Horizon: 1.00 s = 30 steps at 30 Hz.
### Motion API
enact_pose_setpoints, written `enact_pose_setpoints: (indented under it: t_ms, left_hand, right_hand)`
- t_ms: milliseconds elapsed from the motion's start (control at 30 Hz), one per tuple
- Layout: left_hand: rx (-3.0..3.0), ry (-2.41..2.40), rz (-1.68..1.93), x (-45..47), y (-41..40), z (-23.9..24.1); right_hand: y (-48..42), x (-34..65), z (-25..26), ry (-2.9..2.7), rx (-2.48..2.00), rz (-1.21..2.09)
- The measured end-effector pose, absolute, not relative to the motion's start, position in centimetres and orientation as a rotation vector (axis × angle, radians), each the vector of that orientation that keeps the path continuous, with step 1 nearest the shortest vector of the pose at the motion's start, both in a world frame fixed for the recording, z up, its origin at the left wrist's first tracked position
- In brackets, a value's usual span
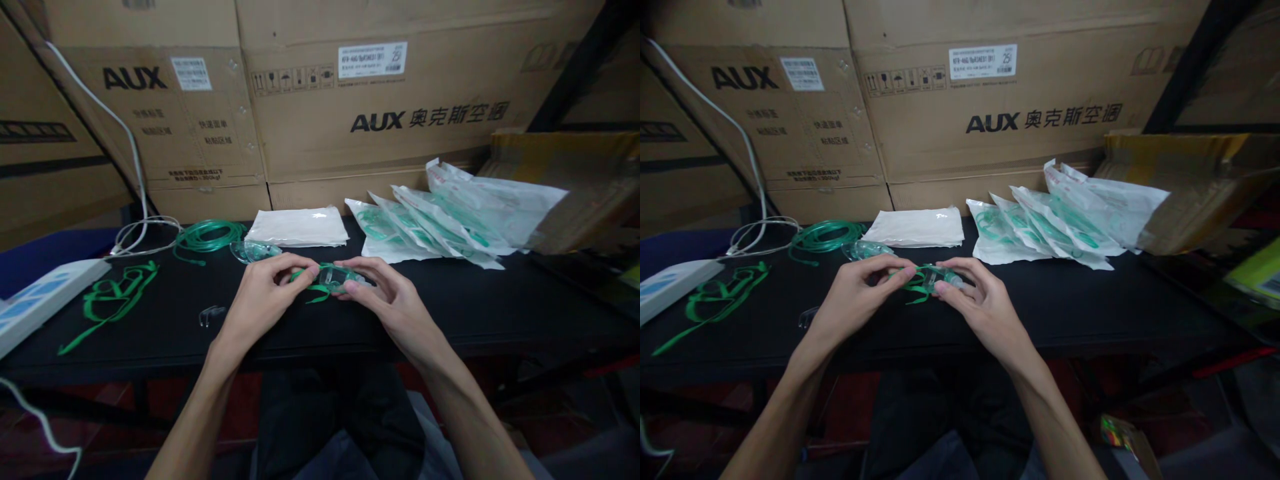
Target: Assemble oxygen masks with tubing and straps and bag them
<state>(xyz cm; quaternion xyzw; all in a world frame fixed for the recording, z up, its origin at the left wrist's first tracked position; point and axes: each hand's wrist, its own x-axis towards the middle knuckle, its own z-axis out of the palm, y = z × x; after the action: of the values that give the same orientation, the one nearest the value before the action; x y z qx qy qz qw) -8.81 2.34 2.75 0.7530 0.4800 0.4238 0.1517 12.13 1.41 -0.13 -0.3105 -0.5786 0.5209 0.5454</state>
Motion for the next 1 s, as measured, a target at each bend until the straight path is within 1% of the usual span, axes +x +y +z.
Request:
enact_pose_setpoints:
  t_ms: [333,800,1000]
  left_hand:
    - [2.192,1.446,1.201,-8.67,2.34,2.77]
    - [2.193,1.387,1.173,-8.15,2.05,3.09]
    - [2.093,1.330,1.191,-8.16,2.29,2.59]
  right_hand:
    - [1.26,12.16,0.07,-1.403,-0.742,1.202]
    - [1.39,12.14,-0.05,-1.394,-0.705,1.209]
    - [1.19,12.25,0.14,-1.436,-0.755,1.093]
